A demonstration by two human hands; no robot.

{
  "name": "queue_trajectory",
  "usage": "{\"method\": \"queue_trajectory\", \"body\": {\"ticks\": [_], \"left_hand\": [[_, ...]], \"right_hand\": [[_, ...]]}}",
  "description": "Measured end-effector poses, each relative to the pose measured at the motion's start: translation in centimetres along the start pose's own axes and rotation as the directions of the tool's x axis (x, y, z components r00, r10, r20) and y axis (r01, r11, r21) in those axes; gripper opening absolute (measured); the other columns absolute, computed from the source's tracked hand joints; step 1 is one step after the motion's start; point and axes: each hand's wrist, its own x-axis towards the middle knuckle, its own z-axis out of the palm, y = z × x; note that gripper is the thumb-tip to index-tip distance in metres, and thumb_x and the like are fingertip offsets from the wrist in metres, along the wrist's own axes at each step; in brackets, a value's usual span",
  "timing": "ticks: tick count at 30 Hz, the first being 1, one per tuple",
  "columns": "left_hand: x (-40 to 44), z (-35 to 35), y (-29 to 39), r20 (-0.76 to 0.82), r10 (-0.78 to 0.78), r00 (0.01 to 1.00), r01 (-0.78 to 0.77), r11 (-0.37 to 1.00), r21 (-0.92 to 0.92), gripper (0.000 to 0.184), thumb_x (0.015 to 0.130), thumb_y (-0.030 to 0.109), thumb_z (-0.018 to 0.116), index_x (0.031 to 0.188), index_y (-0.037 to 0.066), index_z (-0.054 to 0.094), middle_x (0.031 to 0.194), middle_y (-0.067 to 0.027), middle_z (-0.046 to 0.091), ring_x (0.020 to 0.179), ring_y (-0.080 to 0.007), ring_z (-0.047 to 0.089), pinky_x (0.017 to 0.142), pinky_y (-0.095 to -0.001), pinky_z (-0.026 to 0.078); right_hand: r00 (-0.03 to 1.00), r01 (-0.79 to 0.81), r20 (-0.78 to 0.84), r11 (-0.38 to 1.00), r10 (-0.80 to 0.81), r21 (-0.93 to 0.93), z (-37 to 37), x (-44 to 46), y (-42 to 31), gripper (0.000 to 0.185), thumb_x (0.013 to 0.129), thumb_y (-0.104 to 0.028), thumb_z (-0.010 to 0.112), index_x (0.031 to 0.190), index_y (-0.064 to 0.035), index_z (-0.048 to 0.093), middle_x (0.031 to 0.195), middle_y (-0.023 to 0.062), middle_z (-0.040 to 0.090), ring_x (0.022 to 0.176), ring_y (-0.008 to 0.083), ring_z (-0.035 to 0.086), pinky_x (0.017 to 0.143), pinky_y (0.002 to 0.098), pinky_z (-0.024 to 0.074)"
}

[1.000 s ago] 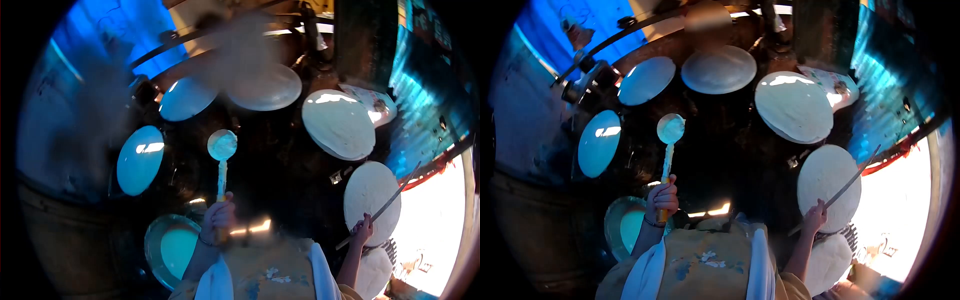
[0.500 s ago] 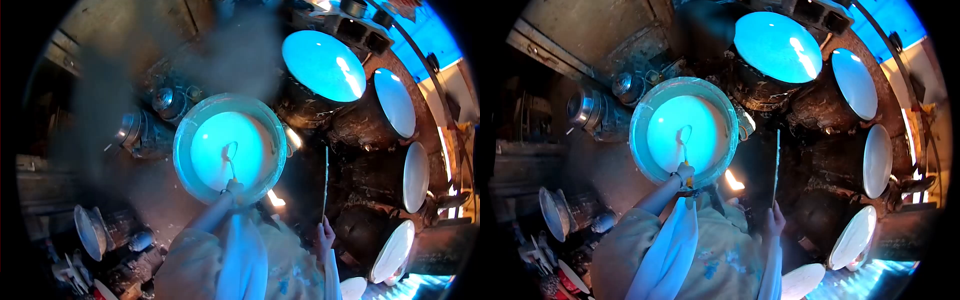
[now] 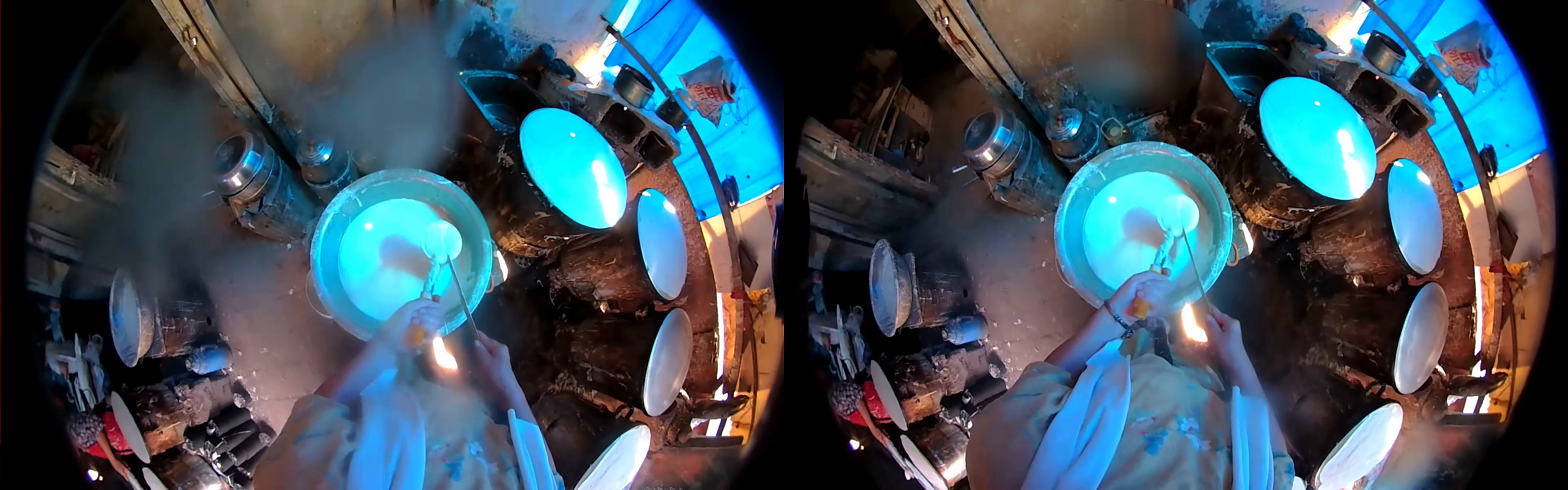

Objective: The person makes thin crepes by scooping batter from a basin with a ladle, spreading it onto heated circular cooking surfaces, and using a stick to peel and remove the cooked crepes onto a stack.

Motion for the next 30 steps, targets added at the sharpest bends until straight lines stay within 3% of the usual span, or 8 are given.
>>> {"method": "queue_trajectory", "body": {"ticks": [2, 9, 13, 18, 21, 25, 28, 30], "left_hand": [[-1.3, 2.9, -1.8, -0.035, 0.16, 0.986, -0.15, 0.968, 0.2, 0.014, 0.089, 0.004, 0.04, 0.102, 0.004, 0.046, 0.059, 0.0037, 0.037, 0.039, -0.002, 0.035, 0.036, -0.016, 0.032], [-5.5, 12.0, -7.0, 0.194, 0.41, 0.891, -0.424, 0.601, 0.678, 0.019, 0.091, 0.005, 0.038, 0.108, 0.011, 0.043, 0.054, 0.0049, 0.032, 0.035, 0.0002, 0.028, 0.032, -0.0151, 0.025], [-7.7, 15.3, -8.2, 0.345, 0.401, 0.849, -0.517, 0.489, 0.703, 0.02, 0.09, 0.003, 0.039, 0.109, 0.011, 0.04, 0.053, 0.0047, 0.032, 0.034, 0.0007, 0.029, 0.029, -0.0146, 0.024], [-10.8, 16.5, -5.6, 0.555, 0.27, 0.787, -0.612, 0.462, 0.642, 0.025, 0.089, 0.003, 0.043, 0.113, 0.011, 0.04, 0.054, 0.004, 0.035, 0.035, -0.0002, 0.031, 0.031, -0.0146, 0.027], [-11.4, 14.7, -4.2, 0.447, 0.348, 0.824, -0.557, 0.639, 0.53, 0.023, 0.091, 0.004, 0.039, 0.113, 0.009, 0.041, 0.055, 0.0033, 0.035, 0.038, -0.0001, 0.035, 0.034, -0.0146, 0.031], [-11.8, 11.0, -0.8, 0.329, 0.206, 0.922, -0.268, 0.951, 0.157, 0.019, 0.092, 0.005, 0.037, 0.109, 0.0, 0.041, 0.062, 0.002, 0.038, 0.042, -0.0017, 0.039, 0.037, -0.0143, 0.035], [-10.7, 5.6, 1.7, 0.429, 0.098, 0.898, -0.218, 0.946, 0.24, 0.021, 0.093, 0.015, 0.04, 0.111, 0.004, 0.043, 0.068, 0.0014, 0.042, 0.051, -0.0043, 0.043, 0.042, -0.0185, 0.035], [-11.5, 5.5, 1.3, 0.316, 0.145, 0.938, -0.222, 0.949, 0.224, 0.021, 0.093, 0.018, 0.042, 0.109, 0.004, 0.044, 0.072, 0.0006, 0.045, 0.056, -0.0049, 0.046, 0.045, -0.0194, 0.036]], "right_hand": [[0.946, 0.324, 0.037, 0.94, -0.322, -0.106, -0.2, 1.0, -0.1, 0.031, 0.091, -0.008, 0.046, 0.118, 0.0038, 0.052, 0.095, 0.0046, 0.059, 0.084, 0.0097, 0.055, 0.072, 0.0227, 0.0455], [0.879, 0.476, 0.078, 0.867, -0.469, -0.149, 2.1, -1.2, -8.3, 0.034, 0.09, -0.006, 0.048, 0.123, 0.0048, 0.047, 0.122, 0.0101, 0.052, 0.111, 0.0115, 0.044, 0.093, 0.0234, 0.0345], [0.722, 0.687, 0.12, 0.686, -0.681, -0.24, 2.8, -1.8, -11.6, 0.036, 0.088, -0.005, 0.052, 0.124, 0.0011, 0.048, 0.108, 0.0081, 0.06, 0.098, 0.0107, 0.053, 0.085, 0.0227, 0.0404], [0.468, 0.863, 0.198, 0.396, -0.861, -0.314, 3.4, -1.9, -13.2, 0.038, 0.085, 0.0, 0.052, 0.122, 0.0033, 0.048, 0.115, 0.0155, 0.058, 0.106, 0.0189, 0.055, 0.091, 0.028, 0.0394], [0.346, 0.927, 0.135, 0.316, -0.928, -0.201, 4.7, -1.2, -11.9, 0.038, 0.085, 0.0, 0.052, 0.122, 0.0051, 0.048, 0.113, 0.0143, 0.059, 0.103, 0.0164, 0.055, 0.089, 0.0263, 0.0406], [0.512, 0.849, 0.132, 0.477, -0.849, -0.229, 5.5, -0.8, -11.7, 0.036, 0.086, -0.003, 0.052, 0.122, 0.0033, 0.048, 0.114, 0.0123, 0.058, 0.105, 0.0152, 0.054, 0.09, 0.0259, 0.0399], [0.641, 0.744, 0.107, 0.581, -0.76, -0.331, 4.8, 0.4, -11.1, 0.038, 0.085, -0.005, 0.055, 0.122, 0.0034, 0.049, 0.111, 0.0115, 0.06, 0.101, 0.0132, 0.055, 0.089, 0.0259, 0.0407], [0.622, 0.754, 0.148, 0.538, -0.769, -0.376, 3.7, 2.1, -9.3, 0.039, 0.083, -0.005, 0.057, 0.12, 0.004, 0.051, 0.107, 0.0121, 0.062, 0.096, 0.0136, 0.057, 0.085, 0.0265, 0.0435]]}}
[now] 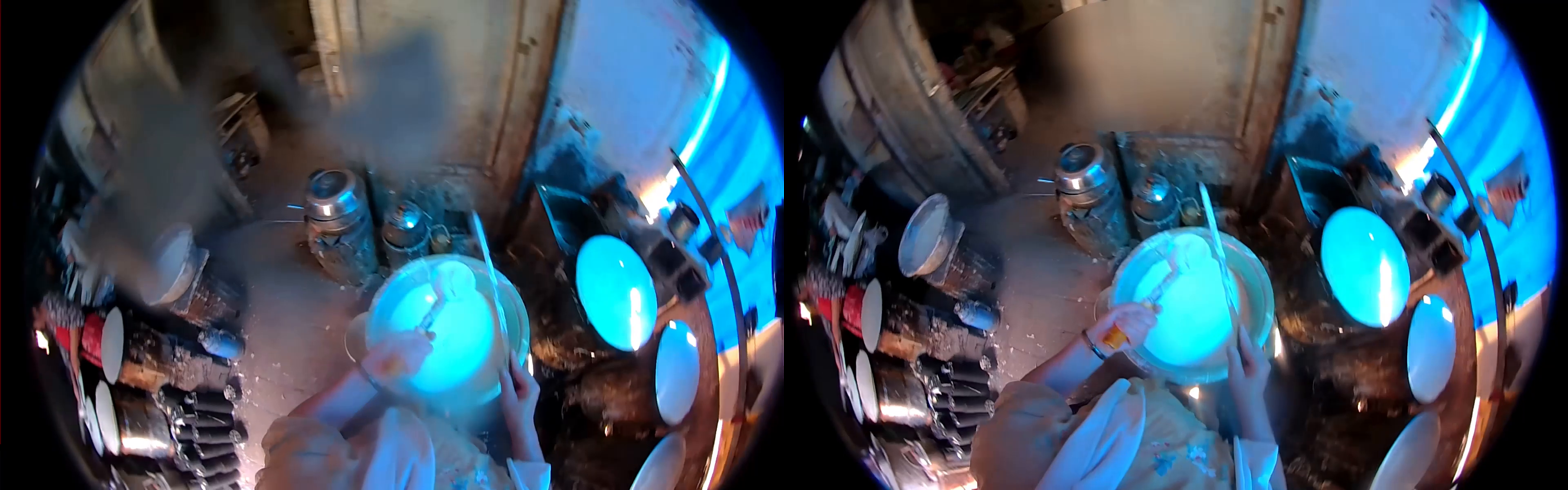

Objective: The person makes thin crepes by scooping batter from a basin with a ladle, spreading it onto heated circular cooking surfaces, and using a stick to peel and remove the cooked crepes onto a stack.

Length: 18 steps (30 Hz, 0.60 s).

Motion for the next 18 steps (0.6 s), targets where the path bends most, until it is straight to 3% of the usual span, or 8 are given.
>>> {"method": "queue_trajectory", "body": {"ticks": [2, 4, 5, 6, 9, 11, 14, 18], "left_hand": [[-0.3, 1.7, -0.9, 0.044, -0.002, 0.999, 0.001, 1.0, 0.018, 0.022, 0.093, 0.016, 0.043, 0.111, 0.004, 0.044, 0.072, 0.0011, 0.045, 0.056, -0.0051, 0.045, 0.045, -0.0194, 0.036], [-0.1, 5.3, -3.0, -0.295, 0.258, 0.92, -0.095, 0.877, 0.47, 0.02, 0.091, 0.006, 0.04, 0.11, 0.006, 0.042, 0.059, 0.0042, 0.034, 0.041, -0.0002, 0.034, 0.035, -0.0152, 0.029], [0.2, 5.8, -3.4, -0.311, 0.29, 0.905, -0.049, 0.798, 0.6, 0.022, 0.09, 0.005, 0.039, 0.112, 0.009, 0.043, 0.058, 0.0049, 0.034, 0.04, 0.0009, 0.031, 0.035, -0.0141, 0.026], [0.4, 6.4, -3.4, -0.343, 0.229, 0.911, 0.018, 0.808, 0.589, 0.022, 0.09, 0.005, 0.039, 0.112, 0.009, 0.043, 0.058, 0.0049, 0.034, 0.04, 0.0009, 0.031, 0.035, -0.0141, 0.026], [2.3, 8.2, -2.6, -0.372, 0.101, 0.923, 0.173, 0.754, 0.633, 0.023, 0.091, 0.005, 0.038, 0.113, 0.009, 0.042, 0.059, 0.0045, 0.035, 0.04, 0.0011, 0.031, 0.035, -0.0139, 0.026], [4.7, 8.1, -2.6, -0.424, 0.023, 0.905, 0.283, 0.712, 0.643, 0.022, 0.091, 0.006, 0.039, 0.113, 0.01, 0.042, 0.058, 0.0045, 0.034, 0.039, 0.0012, 0.03, 0.034, -0.0136, 0.025], [9.4, 6.8, -3.6, -0.381, -0.275, 0.883, 0.455, 0.705, 0.545, 0.023, 0.092, 0.005, 0.037, 0.114, 0.01, 0.042, 0.057, 0.0029, 0.033, 0.038, 0.0007, 0.029, 0.034, -0.0139, 0.026], [17.2, 7.8, -9.1, -0.423, -0.532, 0.733, 0.676, 0.5, 0.542, 0.025, 0.093, 0.007, 0.037, 0.117, 0.01, 0.04, 0.056, 0.0016, 0.032, 0.038, -0.0005, 0.03, 0.034, -0.0146, 0.029]], "right_hand": [[1.0, 0.012, 0.006, 0.979, -0.011, -0.204, -0.4, -0.9, 1.2, 0.038, 0.081, -0.003, 0.056, 0.118, 0.0035, 0.052, 0.096, 0.0119, 0.064, 0.086, 0.0134, 0.059, 0.077, 0.0258, 0.0461], [1.0, 0.013, 0.023, 0.964, -0.007, -0.264, -1.0, -1.4, 1.6, 0.037, 0.079, -0.002, 0.057, 0.116, 0.0006, 0.055, 0.084, 0.0114, 0.062, 0.072, 0.0139, 0.057, 0.065, 0.025, 0.0459], [0.992, 0.126, 0.019, 0.937, -0.127, -0.325, -1.1, -1.6, 2.0, 0.036, 0.078, -0.001, 0.059, 0.114, -0.003, 0.058, 0.072, 0.0097, 0.055, 0.06, 0.0144, 0.051, 0.054, 0.0254, 0.0413], [0.998, 0.054, -0.014, 0.926, -0.064, -0.375, -1.2, -1.8, 0.3, 0.035, 0.078, -0.001, 0.061, 0.112, -0.0044, 0.059, 0.074, 0.0148, 0.055, 0.067, 0.0266, 0.058, 0.079, 0.033, 0.0473], [0.99, -0.017, -0.137, 0.926, -0.038, -0.376, -2.1, -2.7, 0.3, 0.034, 0.074, -0.002, 0.066, 0.108, -0.0064, 0.061, 0.072, 0.0113, 0.055, 0.06, 0.0233, 0.056, 0.056, 0.0313, 0.0455], [0.968, -0.027, -0.244, 0.944, -0.057, -0.33, -3.2, -3.9, 1.0, 0.031, 0.071, -0.003, 0.068, 0.101, -0.0069, 0.064, 0.067, 0.0095, 0.054, 0.057, 0.0211, 0.055, 0.052, 0.0301, 0.0444], [0.874, 0.008, -0.455, 0.942, -0.17, -0.336, -5.2, -7.5, 3.9, 0.03, 0.069, -0.003, 0.068, 0.098, -0.0083, 0.063, 0.064, 0.0083, 0.052, 0.054, 0.0203, 0.053, 0.048, 0.0312, 0.0425], [0.734, -0.253, -0.674, 0.884, -0.09, -0.393, -9.8, -13.7, 2.8, 0.034, 0.072, -0.005, 0.067, 0.105, -0.01, 0.06, 0.068, 0.0093, 0.051, 0.057, 0.0244, 0.053, 0.049, 0.034, 0.0425]]}}
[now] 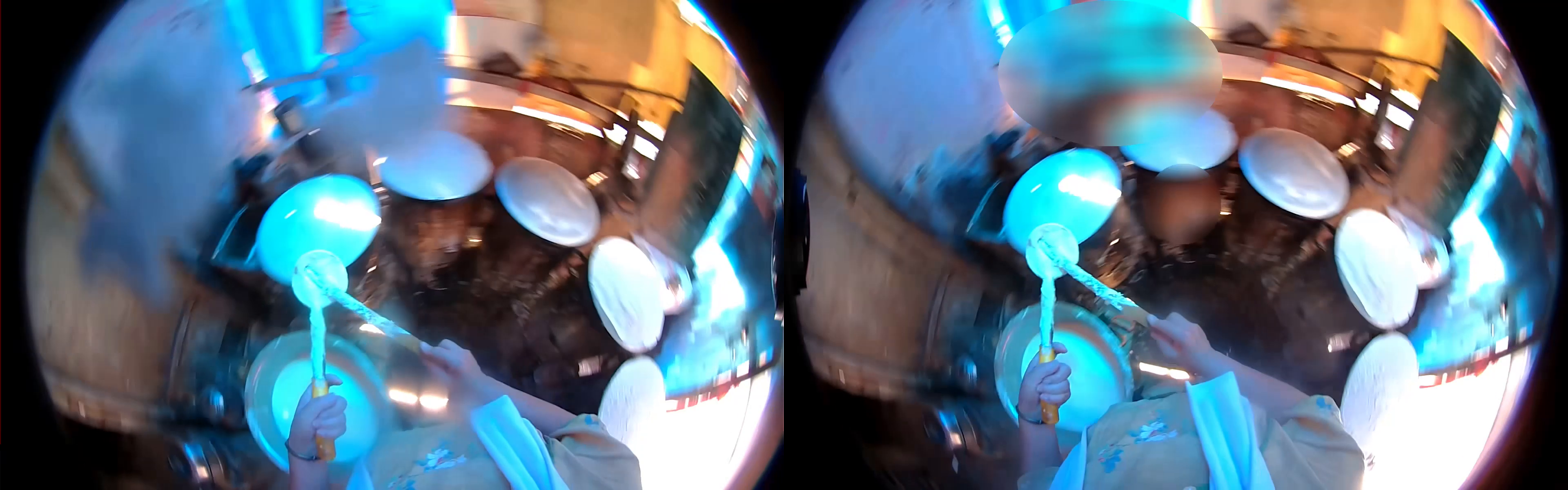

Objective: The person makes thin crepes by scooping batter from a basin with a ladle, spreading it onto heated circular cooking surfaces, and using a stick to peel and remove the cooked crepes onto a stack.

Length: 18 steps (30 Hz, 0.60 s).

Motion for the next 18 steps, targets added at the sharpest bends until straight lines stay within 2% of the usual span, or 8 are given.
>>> {"method": "queue_trajectory", "body": {"ticks": [4, 6, 9, 12, 13, 14, 16, 18], "left_hand": [[10.3, 7.1, 0.0, 0.133, -0.227, 0.965, 0.172, 0.928, 0.332, 0.027, 0.092, 0.009, 0.041, 0.119, 0.01, 0.039, 0.056, 0.001, 0.032, 0.038, -0.0011, 0.03, 0.035, -0.0157, 0.029], [15.1, 12.1, -1.9, 0.116, -0.317, 0.941, 0.229, 0.852, 0.471, 0.029, 0.092, 0.01, 0.043, 0.12, 0.01, 0.038, 0.057, 0.0013, 0.032, 0.038, -0.0014, 0.029, 0.035, -0.0155, 0.028], [22.7, 18.9, -5.6, 0.171, -0.466, 0.868, 0.318, 0.786, 0.53, 0.029, 0.092, 0.014, 0.045, 0.121, 0.012, 0.041, 0.059, 0.0021, 0.032, 0.04, -0.0012, 0.028, 0.036, -0.0152, 0.028], [31.0, 23.0, -9.6, 0.15, -0.562, 0.814, 0.385, 0.714, 0.585, 0.027, 0.092, 0.018, 0.046, 0.119, 0.014, 0.044, 0.061, 0.0029, 0.033, 0.044, -0.0007, 0.03, 0.038, -0.0149, 0.029], [33.7, 24.2, -10.9, 0.114, -0.578, 0.808, 0.411, 0.692, 0.593, 0.026, 0.092, 0.018, 0.046, 0.119, 0.014, 0.045, 0.061, 0.003, 0.033, 0.045, -0.0008, 0.03, 0.039, -0.0147, 0.029], [36.3, 25.2, -12.4, 0.082, -0.594, 0.8, 0.439, 0.674, 0.594, 0.026, 0.093, 0.019, 0.045, 0.118, 0.015, 0.045, 0.062, 0.0031, 0.033, 0.046, -0.0009, 0.031, 0.039, -0.0146, 0.03], [41.0, 26.7, -15.5, 0.047, -0.57, 0.82, 0.426, 0.663, 0.615, 0.019, 0.092, 0.018, 0.046, 0.111, 0.015, 0.046, 0.061, 0.0031, 0.033, 0.045, -0.0019, 0.031, 0.039, -0.0147, 0.029], [46.2, 27.0, -18.2, -0.023, -0.577, 0.816, 0.472, 0.644, 0.602, 0.017, 0.09, 0.018, 0.048, 0.106, 0.015, 0.044, 0.061, 0.0029, 0.033, 0.045, -0.0029, 0.032, 0.039, -0.0153, 0.03]], "right_hand": [[0.956, -0.183, -0.257, 0.971, 0.14, -0.151, -6.2, -2.3, 2.4, 0.035, 0.075, -0.006, 0.065, 0.109, -0.0099, 0.058, 0.076, 0.012, 0.052, 0.063, 0.0293, 0.055, 0.053, 0.0359, 0.0451], [0.867, -0.305, -0.435, 0.949, 0.244, -0.076, -9.1, -3.7, 3.3, 0.031, 0.077, -0.007, 0.065, 0.108, -0.007, 0.058, 0.078, 0.0141, 0.054, 0.066, 0.0293, 0.057, 0.058, 0.0345, 0.0472], [0.699, -0.418, -0.63, 0.908, 0.337, 0.022, -13.8, -4.2, 4.9, 0.028, 0.078, -0.003, 0.063, 0.105, -0.0002, 0.059, 0.073, 0.0138, 0.055, 0.066, 0.0244, 0.059, 0.059, 0.0314, 0.0461], [0.535, -0.389, -0.764, 0.908, 0.361, 0.156, -16.9, -3.6, 8.6, 0.027, 0.08, -0.002, 0.06, 0.107, 0.0018, 0.058, 0.083, 0.0125, 0.062, 0.069, 0.0163, 0.059, 0.064, 0.028, 0.0472], [0.471, -0.363, -0.782, 0.898, 0.409, 0.25, -17.7, -3.2, 10.0, 0.025, 0.081, -0.003, 0.06, 0.106, 0.002, 0.058, 0.086, 0.0096, 0.062, 0.07, 0.0109, 0.056, 0.065, 0.0239, 0.0462], [0.457, -0.366, -0.791, 0.897, 0.406, 0.249, -18.6, -2.8, 11.4, 0.025, 0.081, -0.003, 0.06, 0.106, 0.002, 0.058, 0.086, 0.0096, 0.062, 0.07, 0.0109, 0.056, 0.065, 0.0239, 0.0462], [0.326, -0.359, -0.701, 0.769, 0.634, 0.528, -20.4, -2.4, 14.0, 0.024, 0.082, -0.003, 0.06, 0.105, 0.0018, 0.058, 0.081, 0.0048, 0.061, 0.07, 0.0064, 0.053, 0.063, 0.0214, 0.0439], [0.302, -0.425, -0.662, 0.718, 0.686, 0.551, -22.4, -2.2, 17.3, 0.018, 0.084, -0.007, 0.059, 0.1, 0.0008, 0.058, 0.078, 0.0003, 0.057, 0.066, 0.0036, 0.05, 0.057, 0.0202, 0.0419]]}}
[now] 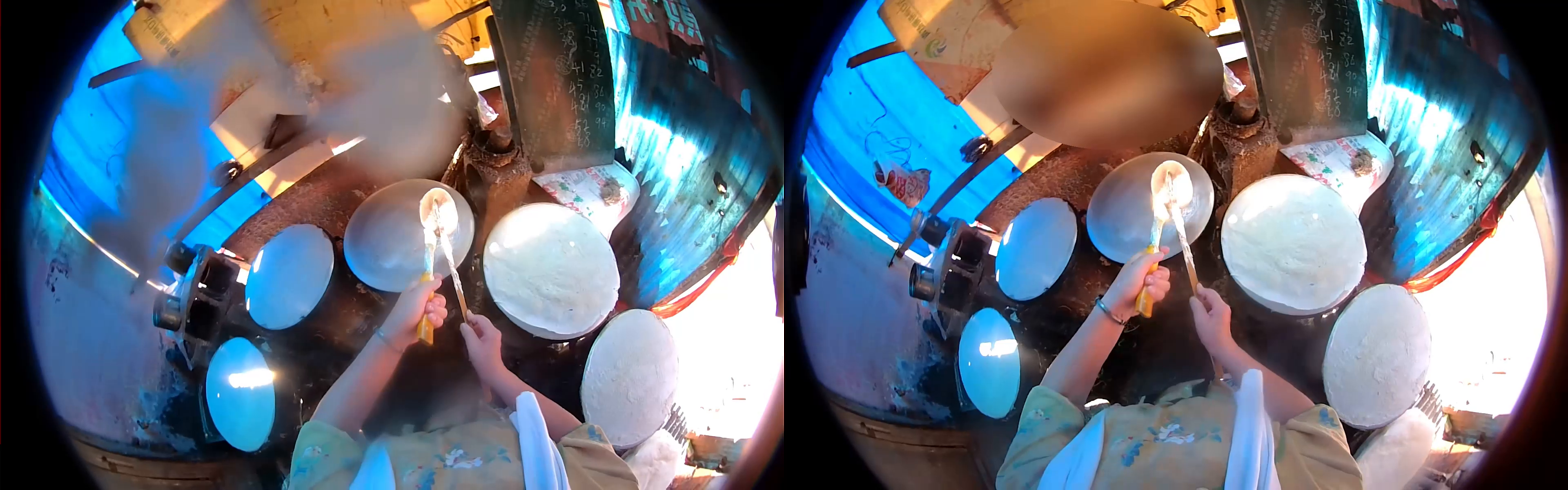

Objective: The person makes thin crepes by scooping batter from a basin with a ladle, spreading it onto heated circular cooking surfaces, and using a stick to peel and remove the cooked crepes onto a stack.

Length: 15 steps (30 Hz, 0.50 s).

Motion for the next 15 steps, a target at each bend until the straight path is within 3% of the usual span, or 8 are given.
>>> {"method": "queue_trajectory", "body": {"ticks": [4, 6, 8, 10, 11, 12, 14, 15], "left_hand": [[7.7, -0.6, 0.8, -0.083, -0.014, 0.996, 0.016, 1.0, 0.023, 0.016, 0.088, 0.014, 0.048, 0.103, 0.015, 0.041, 0.062, 0.0017, 0.035, 0.045, -0.0039, 0.034, 0.039, -0.0161, 0.031], [10.6, -1.4, 1.7, -0.149, 0.007, 0.989, 0.022, 0.981, 0.194, 0.03, 0.085, 0.007, 0.046, 0.113, 0.015, 0.04, 0.062, 0.0005, 0.038, 0.046, -0.0045, 0.036, 0.038, -0.0175, 0.032], [12.2, -3.0, 2.3, -0.138, 0.091, 0.986, -0.055, 0.969, 0.24, 0.016, 0.083, 0.005, 0.05, 0.098, 0.007, 0.046, 0.062, -0.0026, 0.045, 0.044, -0.0072, 0.042, 0.038, -0.02, 0.037], [14.8, -6.3, 3.3, 0.008, 0.308, 0.951, -0.246, 0.744, 0.621, 0.044, 0.08, 0.002, 0.051, 0.123, 0.006, 0.044, 0.06, -0.0045, 0.047, 0.042, -0.0108, 0.043, 0.037, -0.0239, 0.037], [17.0, -9.6, 3.7, 0.043, 0.243, 0.969, -0.238, 0.88, 0.412, 0.061, 0.076, 0.001, 0.052, 0.135, 0.011, 0.036, 0.058, -0.0053, 0.047, 0.041, -0.0143, 0.043, 0.036, -0.0276, 0.036], [16.3, -8.8, 4.2, 0.039, 0.253, 0.967, -0.249, 0.893, 0.376, 0.061, 0.076, 0.001, 0.052, 0.135, 0.011, 0.036, 0.058, -0.0053, 0.047, 0.041, -0.0143, 0.043, 0.036, -0.0276, 0.036], [15.4, -7.5, 6.3, -0.103, 0.366, 0.925, -0.111, 0.519, 0.848, 0.057, 0.074, 0.001, 0.052, 0.13, 0.012, 0.043, 0.057, -0.0062, 0.048, 0.04, -0.0157, 0.044, 0.037, -0.0291, 0.035], [15.8, -8.4, 6.9, -0.068, 0.404, 0.912, -0.151, 0.485, 0.861, 0.053, 0.074, 0.002, 0.052, 0.126, 0.012, 0.048, 0.058, -0.0087, 0.052, 0.041, -0.0177, 0.046, 0.038, -0.0312, 0.036]], "right_hand": [[0.989, 0.017, -0.15, 0.997, -0.007, 0.069, 1.5, 5.2, 4.9, 0.015, 0.083, -0.008, 0.059, 0.095, -0.0003, 0.059, 0.07, -0.0025, 0.055, 0.061, 0.0026, 0.049, 0.055, 0.0187, 0.0408], [0.98, -0.007, -0.201, 1.0, 0.006, -0.007, 1.9, 6.7, 6.7, 0.013, 0.082, -0.007, 0.059, 0.094, -0.0005, 0.059, 0.07, -0.002, 0.055, 0.061, 0.0034, 0.049, 0.055, 0.0194, 0.0414], [0.968, -0.096, -0.231, 0.995, 0.102, 0.039, 2.4, 7.7, 7.4, 0.012, 0.082, -0.009, 0.059, 0.091, -0.0007, 0.059, 0.07, -0.0009, 0.055, 0.061, 0.0046, 0.049, 0.054, 0.0216, 0.0415], [0.962, -0.193, -0.208, 0.979, 0.177, -0.061, 3.1, 8.1, 5.5, 0.013, 0.081, -0.012, 0.06, 0.089, -0.0022, 0.058, 0.067, 0.0004, 0.054, 0.058, 0.0049, 0.049, 0.051, 0.0215, 0.0399], [0.905, 0.193, -0.334, 0.954, -0.263, -0.228, 4.6, 9.5, 9.2, 0.013, 0.081, -0.016, 0.059, 0.087, -0.0044, 0.055, 0.063, 0.0012, 0.052, 0.051, 0.0057, 0.047, 0.044, 0.0221, 0.037], [0.95, 0.072, -0.296, 0.993, -0.097, -0.095, 5.4, 10.1, 8.4, 0.01, 0.082, -0.016, 0.056, 0.084, -0.0074, 0.052, 0.061, 0.0011, 0.05, 0.044, 0.0063, 0.043, 0.037, 0.0235, 0.0339], [0.918, -0.335, -0.091, 0.879, 0.386, 0.34, 5.4, 9.7, 3.4, 0.007, 0.083, -0.015, 0.054, 0.082, -0.0094, 0.05, 0.057, -0.0003, 0.046, 0.039, 0.0071, 0.04, 0.033, 0.0249, 0.0312], [0.904, -0.34, -0.125, 0.864, 0.41, 0.371, 5.6, 9.3, 2.5, 0.005, 0.083, -0.013, 0.053, 0.081, -0.0086, 0.05, 0.055, -0.0002, 0.045, 0.037, 0.0075, 0.038, 0.031, 0.0238, 0.0305]]}}
